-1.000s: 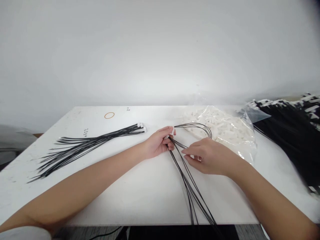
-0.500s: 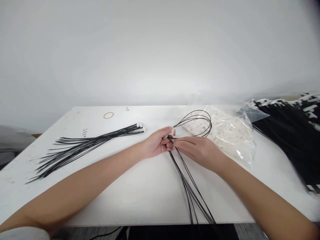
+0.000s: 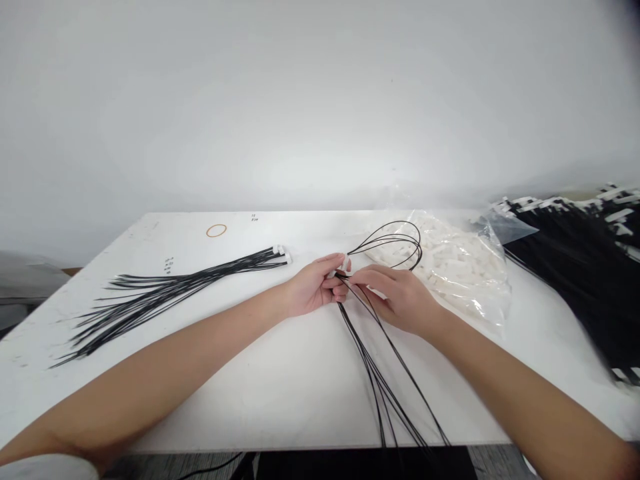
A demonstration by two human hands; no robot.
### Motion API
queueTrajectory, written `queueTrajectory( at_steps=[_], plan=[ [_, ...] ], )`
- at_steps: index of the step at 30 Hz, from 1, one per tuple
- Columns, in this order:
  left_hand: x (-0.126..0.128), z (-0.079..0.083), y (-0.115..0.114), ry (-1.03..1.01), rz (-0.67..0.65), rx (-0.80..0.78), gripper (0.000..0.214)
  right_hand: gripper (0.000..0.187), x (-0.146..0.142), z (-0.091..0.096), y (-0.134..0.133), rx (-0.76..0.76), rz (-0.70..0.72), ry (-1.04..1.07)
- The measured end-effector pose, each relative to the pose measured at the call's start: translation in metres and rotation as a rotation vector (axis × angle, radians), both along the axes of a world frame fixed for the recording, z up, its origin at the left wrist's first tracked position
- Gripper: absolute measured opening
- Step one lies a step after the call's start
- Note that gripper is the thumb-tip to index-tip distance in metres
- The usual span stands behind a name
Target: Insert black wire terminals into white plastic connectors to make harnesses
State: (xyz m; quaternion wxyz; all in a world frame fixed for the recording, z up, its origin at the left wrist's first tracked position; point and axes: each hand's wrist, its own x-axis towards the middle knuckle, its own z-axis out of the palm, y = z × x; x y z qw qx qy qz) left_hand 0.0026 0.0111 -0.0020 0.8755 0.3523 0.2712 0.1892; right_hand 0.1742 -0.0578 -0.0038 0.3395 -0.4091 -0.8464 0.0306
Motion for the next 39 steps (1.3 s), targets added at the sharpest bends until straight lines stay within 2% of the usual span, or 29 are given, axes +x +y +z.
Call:
queueTrajectory(
  at_steps=[5, 8, 11, 13, 20, 23, 25, 28, 33, 36, 39],
  plan=[
    [-0.001, -0.001, 0.000, 0.007, 0.001, 0.003, 0.019, 0.014, 0.001, 0.007, -0.002, -0.100, 0.059, 0.248],
    [0.000, 0.000, -0.001, 0.012, 0.009, 0.005, 0.019, 0.012, 0.001, 0.011, -0.005, -0.221, 0.022, 0.417],
    [0.001, 0.001, -0.001, 0.024, 0.020, 0.004, 0.020, 0.009, 0.002, 0.017, -0.006, -0.314, -0.046, 0.724],
    [0.001, 0.001, -0.001, 0.031, 0.024, 0.002, 0.021, 0.008, 0.005, 0.023, -0.004, -0.291, -0.080, 0.926],
    [0.001, 0.002, -0.002, 0.043, 0.030, 0.022, 0.019, 0.014, 0.039, 0.056, 0.006, -0.013, -0.299, 1.473],
    [0.001, 0.002, -0.002, 0.050, 0.044, 0.027, 0.019, 0.025, 0.053, 0.070, 0.005, -0.016, -0.286, 1.681],
    [0.001, 0.003, -0.002, 0.052, 0.049, 0.033, 0.019, 0.027, 0.058, 0.075, 0.002, -0.100, -0.222, 1.778],
    [0.001, 0.003, -0.002, 0.050, 0.044, 0.045, 0.018, 0.010, 0.055, 0.073, -0.002, -0.315, -0.150, 1.678],
    [0.001, 0.003, -0.003, 0.059, 0.035, 0.065, 0.020, 0.010, 0.033, 0.058, -0.009, -0.589, -0.223, 1.043],
    [0.001, 0.002, -0.003, 0.061, 0.024, 0.077, 0.021, 0.009, 0.021, 0.051, -0.010, -0.558, -0.303, 0.689],
    [0.001, 0.002, -0.003, 0.059, 0.016, 0.084, 0.021, 0.009, 0.016, 0.047, -0.009, -0.463, -0.371, 0.472]
  ],
)
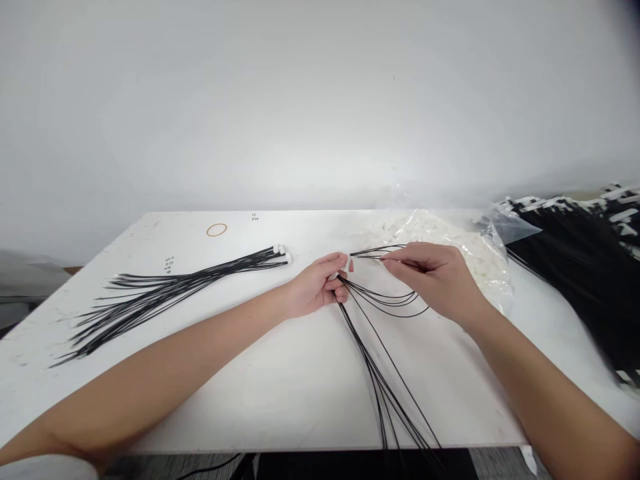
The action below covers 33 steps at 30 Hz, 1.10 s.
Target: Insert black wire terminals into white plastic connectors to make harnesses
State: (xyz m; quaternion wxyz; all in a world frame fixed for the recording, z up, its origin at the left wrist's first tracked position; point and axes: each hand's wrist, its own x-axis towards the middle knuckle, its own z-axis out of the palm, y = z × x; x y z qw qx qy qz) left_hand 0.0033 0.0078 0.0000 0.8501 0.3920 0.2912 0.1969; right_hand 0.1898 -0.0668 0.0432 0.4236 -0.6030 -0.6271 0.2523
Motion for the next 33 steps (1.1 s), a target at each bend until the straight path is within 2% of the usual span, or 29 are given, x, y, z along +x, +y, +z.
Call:
queueTrajectory(
  at_steps=[3, 16, 23, 25, 27, 33],
  plan=[
    [0.000, 0.000, 0.000, -0.003, -0.012, 0.008, 0.020, 0.011, 0.000, -0.003, 0.002, 0.021, -0.012, -0.085],
    [0.000, 0.001, -0.001, -0.006, -0.016, 0.012, 0.021, 0.012, -0.001, -0.012, 0.006, 0.158, 0.013, -0.203],
    [0.000, 0.002, -0.001, -0.004, -0.011, 0.028, 0.020, 0.015, 0.001, -0.022, 0.010, 0.396, 0.058, -0.390],
    [0.001, 0.003, -0.002, 0.006, -0.010, 0.036, 0.021, 0.014, 0.000, -0.023, 0.010, 0.423, 0.065, -0.398],
    [0.001, 0.004, -0.003, 0.015, -0.008, 0.055, 0.021, 0.014, -0.002, -0.023, 0.009, 0.386, 0.057, -0.352],
    [0.001, 0.004, -0.005, 0.027, -0.027, 0.112, 0.023, 0.017, -0.009, -0.020, 0.005, 0.143, 0.029, -0.175]
  ],
)
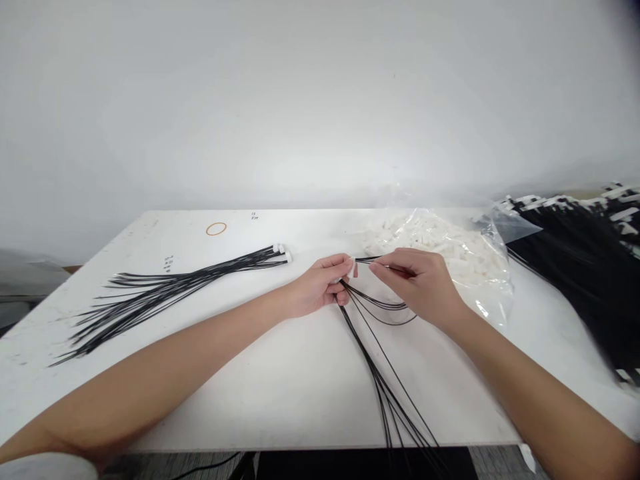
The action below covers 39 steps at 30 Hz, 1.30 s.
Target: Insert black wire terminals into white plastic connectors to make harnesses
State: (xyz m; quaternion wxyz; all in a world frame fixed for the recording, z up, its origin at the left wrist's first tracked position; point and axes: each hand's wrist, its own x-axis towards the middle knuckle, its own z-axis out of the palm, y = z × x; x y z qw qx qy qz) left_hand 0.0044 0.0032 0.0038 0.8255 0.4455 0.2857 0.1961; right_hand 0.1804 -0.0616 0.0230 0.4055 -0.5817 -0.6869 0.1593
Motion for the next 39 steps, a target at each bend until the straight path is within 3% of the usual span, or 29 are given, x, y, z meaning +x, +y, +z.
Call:
queueTrajectory(
  at_steps=[39],
  plan=[
    [-0.002, 0.003, 0.000, 0.018, -0.049, 0.001, 0.023, 0.014, -0.005, -0.011, 0.002, 0.182, 0.031, -0.037]
  ],
)
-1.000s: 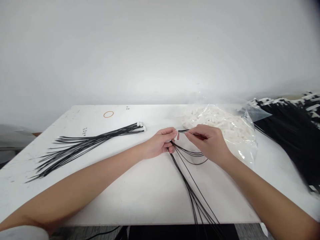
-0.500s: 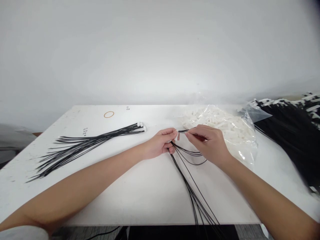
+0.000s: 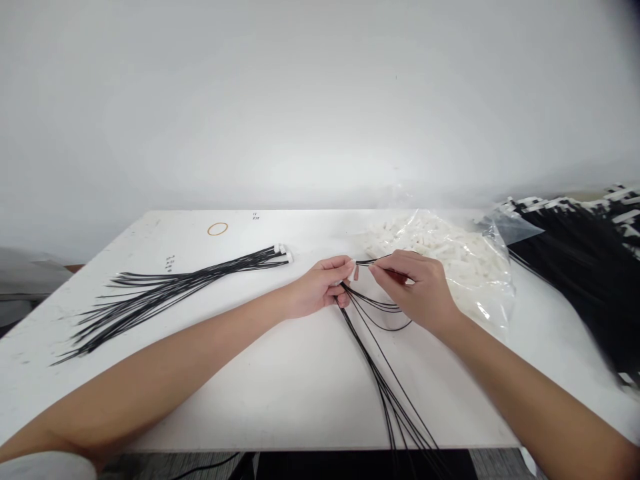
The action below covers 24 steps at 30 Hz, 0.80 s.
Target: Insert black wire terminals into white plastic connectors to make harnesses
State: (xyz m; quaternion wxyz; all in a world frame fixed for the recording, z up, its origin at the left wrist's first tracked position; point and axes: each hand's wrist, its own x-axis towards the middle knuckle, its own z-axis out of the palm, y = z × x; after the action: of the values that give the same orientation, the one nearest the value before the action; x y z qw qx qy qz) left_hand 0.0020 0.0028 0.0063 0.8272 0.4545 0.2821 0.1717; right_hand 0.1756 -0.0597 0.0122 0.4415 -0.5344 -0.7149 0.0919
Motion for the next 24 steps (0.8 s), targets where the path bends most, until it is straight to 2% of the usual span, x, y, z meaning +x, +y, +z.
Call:
queueTrajectory(
  at_steps=[7, 11, 15, 17, 20, 24],
  plan=[
    [0.001, 0.000, 0.000, -0.011, 0.013, 0.003, 0.023, 0.014, -0.002, -0.004, 0.001, 0.035, -0.023, -0.055],
    [0.002, 0.000, -0.001, -0.012, 0.029, -0.009, 0.023, 0.014, -0.001, -0.008, 0.001, 0.095, -0.085, -0.171],
    [0.002, -0.002, 0.001, -0.024, 0.056, -0.041, 0.022, 0.008, 0.003, -0.006, 0.001, 0.306, -0.166, -0.384],
    [0.002, -0.004, 0.002, -0.029, 0.062, -0.068, 0.021, 0.015, 0.005, -0.002, 0.001, 0.454, -0.172, -0.476],
    [0.002, -0.006, 0.005, -0.041, 0.066, -0.098, 0.019, 0.021, 0.009, 0.007, -0.001, 0.572, -0.031, -0.561],
    [0.002, -0.007, 0.006, -0.046, 0.072, -0.121, 0.020, 0.019, 0.011, 0.009, -0.005, 0.447, 0.319, -0.661]
  ],
)
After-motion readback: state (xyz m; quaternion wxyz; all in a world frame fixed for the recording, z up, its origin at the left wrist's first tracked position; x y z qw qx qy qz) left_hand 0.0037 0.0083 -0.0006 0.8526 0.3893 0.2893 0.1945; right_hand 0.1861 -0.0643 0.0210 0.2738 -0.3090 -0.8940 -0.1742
